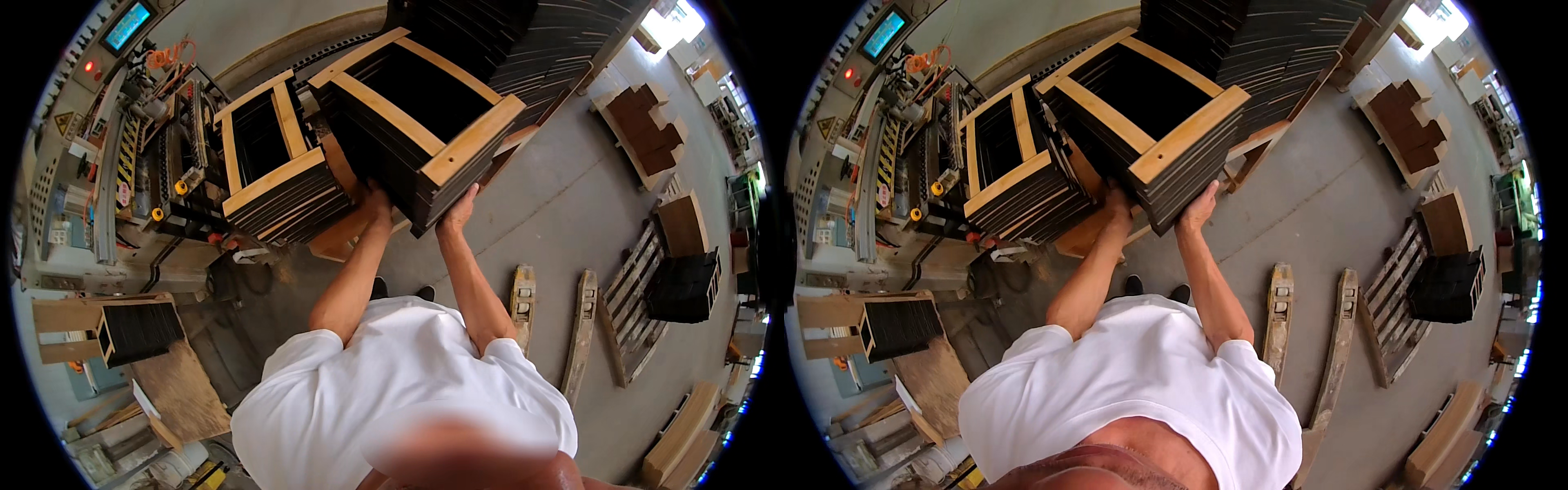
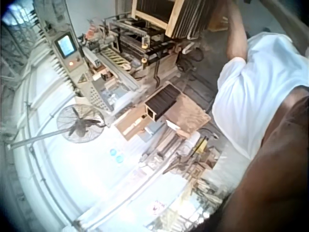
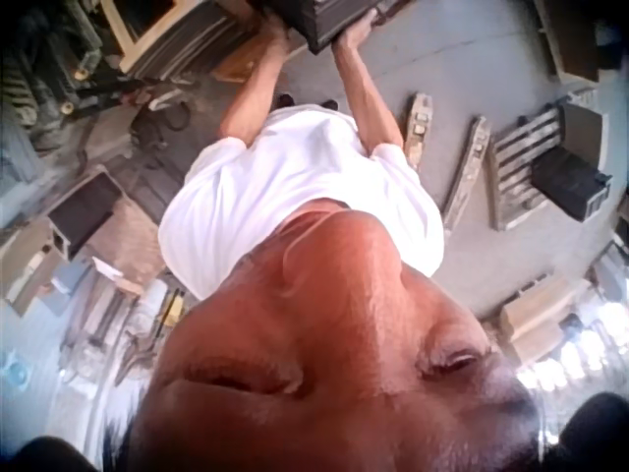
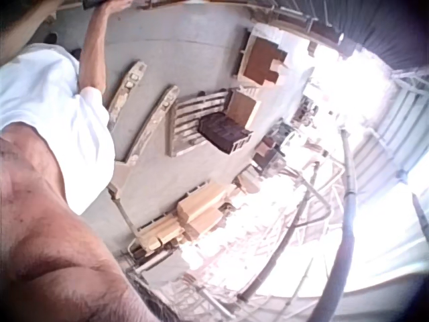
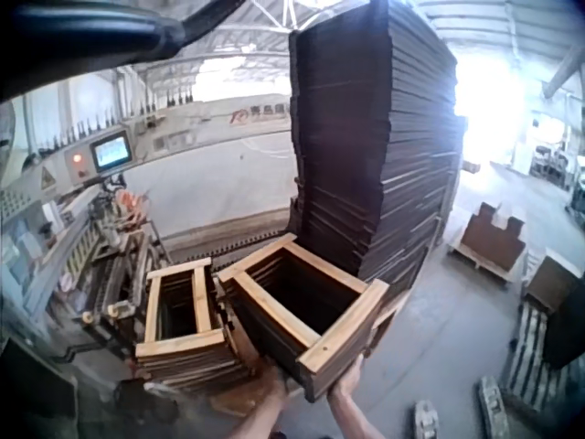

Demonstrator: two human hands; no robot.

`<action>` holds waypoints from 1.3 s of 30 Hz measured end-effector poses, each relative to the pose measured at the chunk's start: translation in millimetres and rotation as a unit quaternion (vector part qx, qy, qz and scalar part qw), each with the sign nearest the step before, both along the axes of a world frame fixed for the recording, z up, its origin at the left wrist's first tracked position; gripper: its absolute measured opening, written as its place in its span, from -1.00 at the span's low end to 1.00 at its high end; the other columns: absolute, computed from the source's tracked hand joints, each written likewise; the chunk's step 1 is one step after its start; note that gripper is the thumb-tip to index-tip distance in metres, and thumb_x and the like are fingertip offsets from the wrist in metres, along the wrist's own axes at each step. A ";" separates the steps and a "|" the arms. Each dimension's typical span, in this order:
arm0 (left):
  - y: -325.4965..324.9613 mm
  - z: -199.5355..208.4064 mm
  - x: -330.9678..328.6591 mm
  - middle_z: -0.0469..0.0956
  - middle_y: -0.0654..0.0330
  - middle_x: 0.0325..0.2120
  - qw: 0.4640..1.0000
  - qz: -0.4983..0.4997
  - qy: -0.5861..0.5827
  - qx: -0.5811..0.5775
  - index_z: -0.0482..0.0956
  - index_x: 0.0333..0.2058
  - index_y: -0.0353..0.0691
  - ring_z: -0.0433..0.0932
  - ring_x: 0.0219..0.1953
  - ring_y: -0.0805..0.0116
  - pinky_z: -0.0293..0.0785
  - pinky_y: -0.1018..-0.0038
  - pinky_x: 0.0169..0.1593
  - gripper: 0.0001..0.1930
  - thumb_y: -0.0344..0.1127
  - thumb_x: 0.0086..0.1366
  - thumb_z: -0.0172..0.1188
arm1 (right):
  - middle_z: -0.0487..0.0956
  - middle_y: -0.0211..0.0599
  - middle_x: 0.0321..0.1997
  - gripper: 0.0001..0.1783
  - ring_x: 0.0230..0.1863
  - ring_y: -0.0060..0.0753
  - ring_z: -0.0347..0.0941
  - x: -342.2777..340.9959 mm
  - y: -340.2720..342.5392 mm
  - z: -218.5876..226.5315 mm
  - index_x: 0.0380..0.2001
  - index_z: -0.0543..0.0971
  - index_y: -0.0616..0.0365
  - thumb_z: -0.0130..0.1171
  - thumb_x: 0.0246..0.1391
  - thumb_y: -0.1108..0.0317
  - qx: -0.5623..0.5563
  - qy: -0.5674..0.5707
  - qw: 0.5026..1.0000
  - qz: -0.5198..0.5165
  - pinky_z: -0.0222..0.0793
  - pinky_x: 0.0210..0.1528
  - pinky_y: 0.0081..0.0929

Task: The person picks up wooden frames and black slatted panels, then repeatedly places frames onto a machine jig, aligns them, and stacks the assembled units. The person handles multiple frames and panels, moving them between the workbench and the machine.

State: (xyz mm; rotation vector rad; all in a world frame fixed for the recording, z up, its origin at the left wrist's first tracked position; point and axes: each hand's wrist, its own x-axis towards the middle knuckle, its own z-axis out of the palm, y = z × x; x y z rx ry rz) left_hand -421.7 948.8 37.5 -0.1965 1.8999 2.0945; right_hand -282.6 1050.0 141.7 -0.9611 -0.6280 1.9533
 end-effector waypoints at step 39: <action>-32.3 52.6 60.7 0.63 -0.05 -0.26 0.751 -0.296 0.410 -0.425 0.63 -0.29 -0.37 0.54 -0.17 -0.11 0.41 0.17 -0.05 -0.56 -0.14 -0.06 0.46 | 0.41 0.24 0.12 -0.04 0.12 -0.04 0.39 -31.4 19.8 -11.7 0.18 0.20 0.57 -0.06 0.17 -0.26 0.006 -0.159 0.984 0.081 0.27 0.16 -0.26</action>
